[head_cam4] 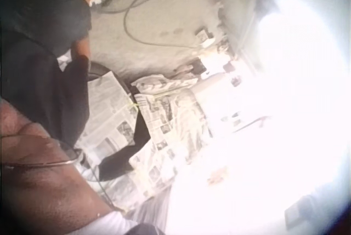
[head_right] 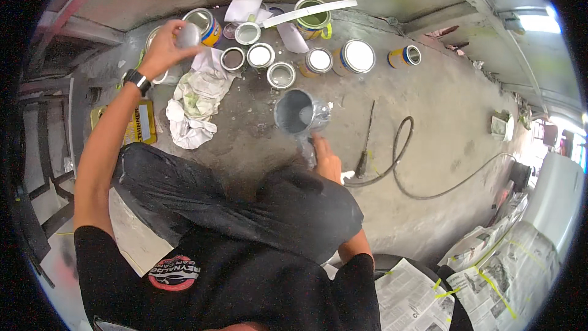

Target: Spray painting a car panel and mixing paint.

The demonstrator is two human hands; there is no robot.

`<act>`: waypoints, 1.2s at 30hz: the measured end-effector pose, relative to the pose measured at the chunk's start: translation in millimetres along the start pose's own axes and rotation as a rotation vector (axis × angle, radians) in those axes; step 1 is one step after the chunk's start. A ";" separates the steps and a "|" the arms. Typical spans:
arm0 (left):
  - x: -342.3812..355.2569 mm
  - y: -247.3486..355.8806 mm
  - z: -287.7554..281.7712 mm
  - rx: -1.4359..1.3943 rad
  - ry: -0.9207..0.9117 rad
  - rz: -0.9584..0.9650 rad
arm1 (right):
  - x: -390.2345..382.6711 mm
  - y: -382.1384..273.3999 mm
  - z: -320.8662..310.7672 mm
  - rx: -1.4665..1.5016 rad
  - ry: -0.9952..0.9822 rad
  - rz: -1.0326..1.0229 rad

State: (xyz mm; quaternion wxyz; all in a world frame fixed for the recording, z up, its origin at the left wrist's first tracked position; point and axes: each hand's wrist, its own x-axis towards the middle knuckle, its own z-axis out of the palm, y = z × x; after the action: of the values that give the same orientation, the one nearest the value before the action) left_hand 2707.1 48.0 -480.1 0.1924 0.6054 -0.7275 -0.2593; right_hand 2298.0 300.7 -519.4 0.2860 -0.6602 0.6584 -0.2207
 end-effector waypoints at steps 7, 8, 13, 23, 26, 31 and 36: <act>6.2 -118.8 -8.7 0.207 0.410 -0.220 | 28.3 -5.8 -30.9 -0.476 -0.169 0.214; 6.5 -123.0 -11.5 0.230 0.415 -0.227 | 34.8 -13.7 -36.0 -0.538 -0.170 0.260; 8.6 -129.5 -10.6 0.225 0.482 -0.229 | 56.2 -23.4 -44.1 -0.740 -0.180 0.343; 20.1 -108.8 3.1 0.336 0.369 -0.219 | 78.8 -32.3 -41.2 -1.043 -0.188 0.318; 22.6 -115.3 9.9 0.340 0.379 -0.251 | 79.9 -37.2 -40.3 -1.093 -0.148 0.292; 25.3 -133.2 14.9 0.360 0.421 -0.284 | 75.8 -51.3 -41.4 -0.900 -0.140 0.291; 27.7 -128.7 11.0 0.397 0.394 -0.371 | 62.5 -41.0 -38.0 -0.562 -0.140 0.042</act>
State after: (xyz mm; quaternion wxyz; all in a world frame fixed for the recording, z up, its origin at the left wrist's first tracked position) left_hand 2795.7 5.3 -568.3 0.1574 0.7916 -0.5900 -0.0210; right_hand 2305.3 233.9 -469.2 0.1410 -0.7135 0.6859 0.0222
